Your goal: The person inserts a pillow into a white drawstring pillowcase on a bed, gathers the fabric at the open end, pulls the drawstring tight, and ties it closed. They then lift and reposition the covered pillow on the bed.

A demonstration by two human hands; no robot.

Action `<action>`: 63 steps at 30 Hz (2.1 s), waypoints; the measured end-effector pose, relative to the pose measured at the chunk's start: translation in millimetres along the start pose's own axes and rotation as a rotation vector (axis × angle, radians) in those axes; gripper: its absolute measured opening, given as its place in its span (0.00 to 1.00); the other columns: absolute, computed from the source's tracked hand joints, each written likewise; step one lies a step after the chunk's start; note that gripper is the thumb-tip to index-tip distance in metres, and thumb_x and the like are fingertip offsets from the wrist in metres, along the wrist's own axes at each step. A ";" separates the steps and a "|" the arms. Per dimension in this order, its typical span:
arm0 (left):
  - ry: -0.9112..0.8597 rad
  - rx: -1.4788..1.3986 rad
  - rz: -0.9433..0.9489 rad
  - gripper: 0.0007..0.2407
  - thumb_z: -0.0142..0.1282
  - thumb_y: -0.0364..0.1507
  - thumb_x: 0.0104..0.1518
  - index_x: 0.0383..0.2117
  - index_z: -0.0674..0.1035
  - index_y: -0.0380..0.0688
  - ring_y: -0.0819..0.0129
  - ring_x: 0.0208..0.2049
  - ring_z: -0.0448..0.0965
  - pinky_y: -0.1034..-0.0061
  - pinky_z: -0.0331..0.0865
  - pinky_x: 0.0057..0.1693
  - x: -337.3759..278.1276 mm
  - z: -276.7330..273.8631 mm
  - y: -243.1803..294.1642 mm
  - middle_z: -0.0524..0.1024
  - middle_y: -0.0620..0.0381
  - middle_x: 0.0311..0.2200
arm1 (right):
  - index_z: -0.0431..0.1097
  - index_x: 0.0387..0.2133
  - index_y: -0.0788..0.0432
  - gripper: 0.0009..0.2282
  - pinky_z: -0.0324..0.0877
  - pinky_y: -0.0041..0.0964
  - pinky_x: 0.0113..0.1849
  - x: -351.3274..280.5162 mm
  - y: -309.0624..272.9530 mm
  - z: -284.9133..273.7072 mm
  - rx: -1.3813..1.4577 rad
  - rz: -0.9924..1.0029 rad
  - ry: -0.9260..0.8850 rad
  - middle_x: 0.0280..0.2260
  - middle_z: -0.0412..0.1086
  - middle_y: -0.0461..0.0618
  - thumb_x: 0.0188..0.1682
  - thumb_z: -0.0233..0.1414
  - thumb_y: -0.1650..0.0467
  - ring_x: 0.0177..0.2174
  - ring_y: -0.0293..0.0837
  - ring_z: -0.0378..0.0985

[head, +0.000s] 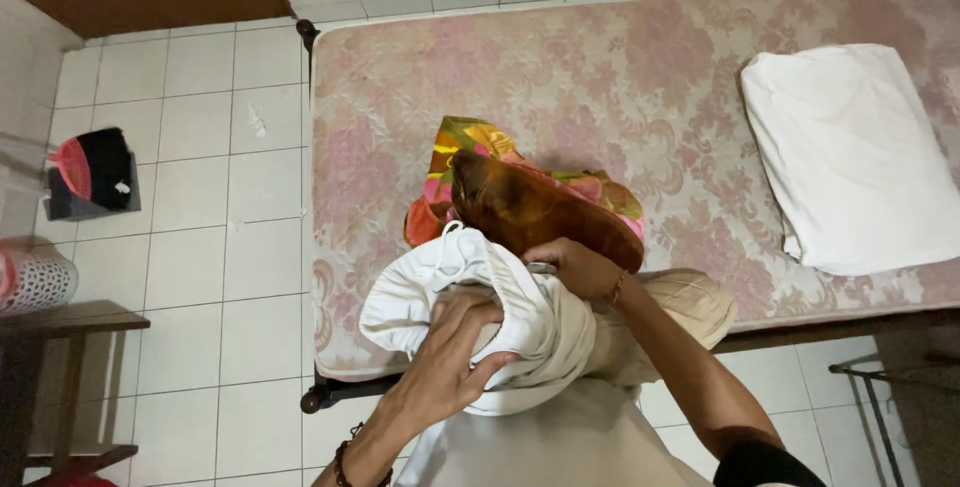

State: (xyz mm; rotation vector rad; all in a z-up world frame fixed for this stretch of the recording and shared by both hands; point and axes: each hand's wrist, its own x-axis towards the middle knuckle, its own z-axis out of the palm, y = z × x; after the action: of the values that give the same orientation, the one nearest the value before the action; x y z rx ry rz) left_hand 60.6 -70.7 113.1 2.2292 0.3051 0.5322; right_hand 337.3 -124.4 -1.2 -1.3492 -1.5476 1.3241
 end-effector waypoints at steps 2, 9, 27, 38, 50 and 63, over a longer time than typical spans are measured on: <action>0.023 -0.046 -0.081 0.22 0.69 0.29 0.48 0.48 0.72 0.38 0.50 0.55 0.71 0.59 0.63 0.59 0.9 -5.9 -1.1 0.73 0.47 0.48 | 0.75 0.40 0.65 0.11 0.73 0.33 0.41 -6.3 -12.6 0.1 -0.031 0.003 0.023 0.34 0.79 0.52 0.43 0.59 0.75 0.34 0.33 0.74; -0.299 -0.090 -0.045 0.30 0.70 0.35 0.44 0.54 0.74 0.33 0.48 0.60 0.70 0.60 0.63 0.63 16.7 -65.7 -7.6 0.73 0.43 0.56 | 0.73 0.49 0.65 0.20 0.72 0.37 0.47 -7.5 -8.0 -1.4 -0.025 -0.121 -0.089 0.43 0.78 0.58 0.39 0.54 0.81 0.43 0.44 0.80; -0.087 0.189 -0.606 0.20 0.56 0.40 0.57 0.32 0.77 0.26 0.40 0.29 0.81 0.53 0.72 0.40 54.1 -9.8 -113.3 0.79 0.31 0.25 | 0.62 0.47 0.60 0.11 0.72 0.32 0.30 -47.8 -39.0 66.3 0.242 0.201 0.669 0.29 0.73 0.48 0.55 0.50 0.67 0.26 0.37 0.74; -0.077 -0.031 -0.618 0.19 0.65 0.41 0.47 0.31 0.82 0.33 0.49 0.30 0.83 0.59 0.74 0.41 67.8 20.8 -88.0 0.82 0.42 0.25 | 0.62 0.53 0.63 0.23 0.70 0.36 0.47 -21.1 9.4 94.5 0.347 0.138 0.759 0.45 0.71 0.52 0.47 0.59 0.67 0.45 0.40 0.72; 0.052 -0.214 -0.638 0.16 0.63 0.34 0.48 0.38 0.82 0.33 0.66 0.31 0.83 0.71 0.75 0.40 73.2 29.6 -130.7 0.85 0.49 0.30 | 0.63 0.56 0.64 0.23 0.67 0.35 0.51 -43.2 76.5 109.4 0.167 0.084 0.861 0.49 0.71 0.53 0.46 0.59 0.77 0.49 0.42 0.72; 0.181 -0.155 -0.785 0.26 0.64 0.47 0.56 0.31 0.80 0.26 0.62 0.25 0.78 0.66 0.71 0.36 63.5 40.6 -128.2 0.80 0.44 0.23 | 0.56 0.60 0.63 0.28 0.73 0.38 0.45 -31.5 24.2 130.3 0.486 0.275 0.756 0.51 0.71 0.57 0.50 0.57 0.65 0.45 0.42 0.76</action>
State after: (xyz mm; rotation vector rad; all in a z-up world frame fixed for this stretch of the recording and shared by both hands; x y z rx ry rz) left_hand 130.1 9.7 9.0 1.7228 1.1269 0.3037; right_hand 229.0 -188.9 -52.8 -1.5141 -0.5102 1.0528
